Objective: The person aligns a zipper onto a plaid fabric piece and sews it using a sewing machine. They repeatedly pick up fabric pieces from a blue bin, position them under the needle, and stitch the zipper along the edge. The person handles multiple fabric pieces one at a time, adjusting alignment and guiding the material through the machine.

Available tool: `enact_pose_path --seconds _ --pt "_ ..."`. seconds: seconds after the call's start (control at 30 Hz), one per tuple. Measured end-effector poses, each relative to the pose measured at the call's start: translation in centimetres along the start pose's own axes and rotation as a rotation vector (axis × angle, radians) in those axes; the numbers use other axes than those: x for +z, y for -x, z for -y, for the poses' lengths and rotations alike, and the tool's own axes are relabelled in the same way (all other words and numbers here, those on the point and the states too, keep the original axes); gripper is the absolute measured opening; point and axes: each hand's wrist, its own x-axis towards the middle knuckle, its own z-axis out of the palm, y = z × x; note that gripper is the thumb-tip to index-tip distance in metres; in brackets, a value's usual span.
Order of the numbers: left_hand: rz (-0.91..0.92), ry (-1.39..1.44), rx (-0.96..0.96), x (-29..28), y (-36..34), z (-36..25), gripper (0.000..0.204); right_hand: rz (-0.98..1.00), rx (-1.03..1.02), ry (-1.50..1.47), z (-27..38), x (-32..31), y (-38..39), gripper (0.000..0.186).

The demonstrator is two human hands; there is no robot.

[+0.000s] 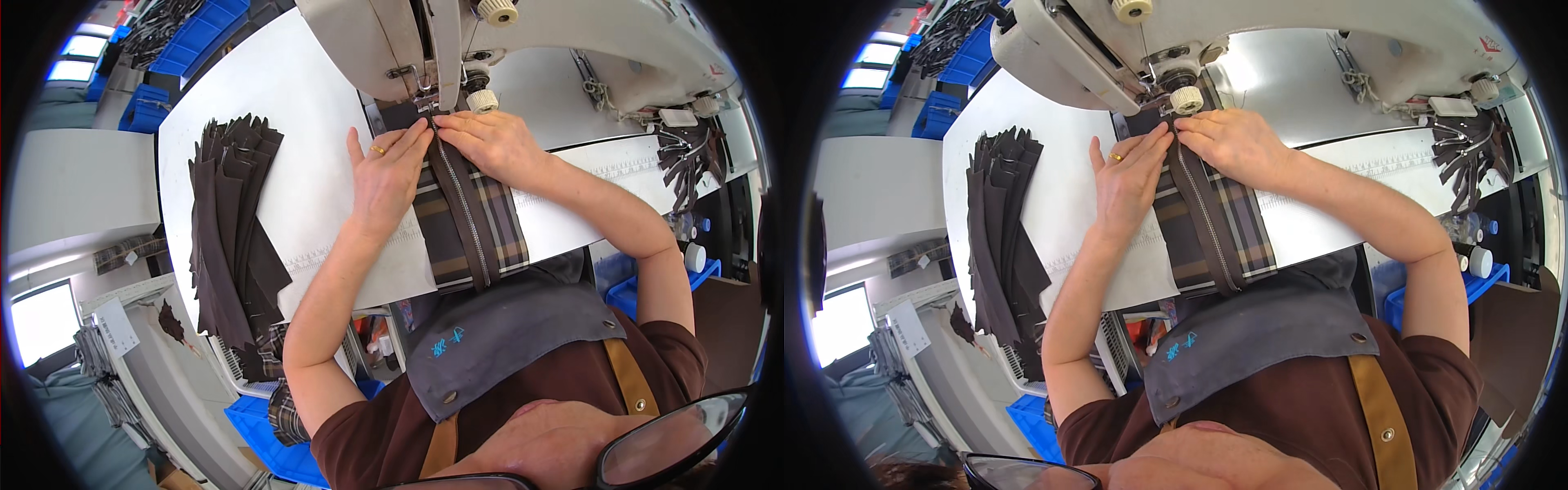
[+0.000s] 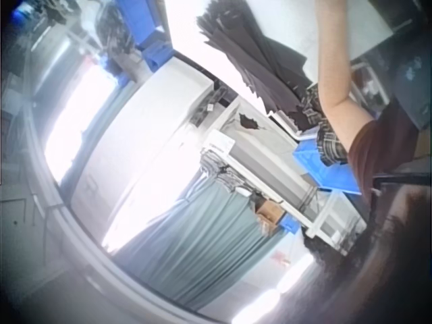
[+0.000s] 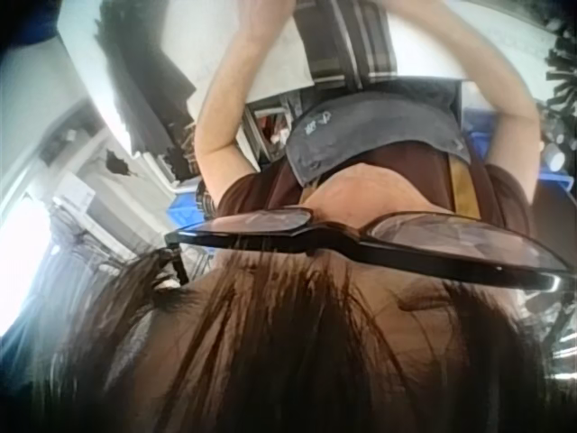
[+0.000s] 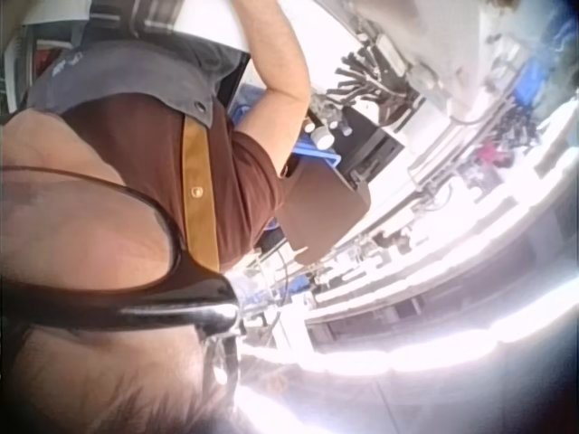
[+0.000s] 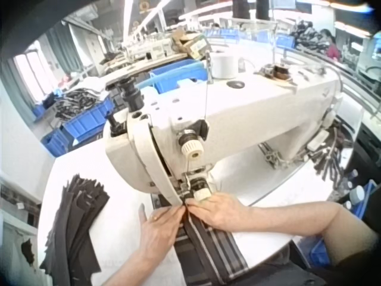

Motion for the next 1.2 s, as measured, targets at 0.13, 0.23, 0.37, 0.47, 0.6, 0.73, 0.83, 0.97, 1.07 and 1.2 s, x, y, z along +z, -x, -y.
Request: enact_pose_path --seconds 0.13,0.23,0.37,0.47,0.6,0.73,0.83,0.97,1.07,1.2 --pt "-0.026 -0.020 0.046 0.1 0.0 0.1 0.029 -0.002 -0.006 0.013 0.0 0.1 0.0 0.022" --pt "-0.013 -0.005 0.035 0.2 -0.1 0.2 0.029 -0.009 -0.012 0.021 -0.1 0.2 0.0 0.022" --pt "0.011 0.012 0.018 0.1 -0.2 0.0 0.025 0.056 0.022 0.001 0.0 0.1 0.1 0.024" --pt "-0.007 0.004 0.006 0.3 -0.2 -0.1 0.023 0.099 0.069 -0.085 0.0 -0.3 -0.3 0.026" --pt "0.002 -0.031 -0.012 0.8 0.1 -0.2 0.022 0.115 0.138 -0.137 0.1 -0.7 -0.2 0.032" --pt "0.047 0.049 -0.030 -0.2 0.0 0.2 0.028 0.131 0.079 -0.019 0.0 -0.6 -0.4 0.033" --pt "-0.032 -0.054 -0.054 -4.2 1.9 -0.2 0.027 0.120 0.061 -0.028 0.1 -0.8 -0.6 0.031" --pt "0.049 -0.445 -0.300 -12.7 5.1 5.9 0.020 0.101 0.048 -0.033 -0.1 -1.0 -0.7 0.032" --pt "-0.349 0.078 -0.817 -16.7 6.4 14.0 0.032 0.090 0.049 -0.044 0.1 -0.8 -0.9 0.031" --pt "-0.387 0.059 -0.758 -15.2 6.7 21.7 0.028 0.083 0.058 -0.084 0.2 -0.9 -1.1 0.030"
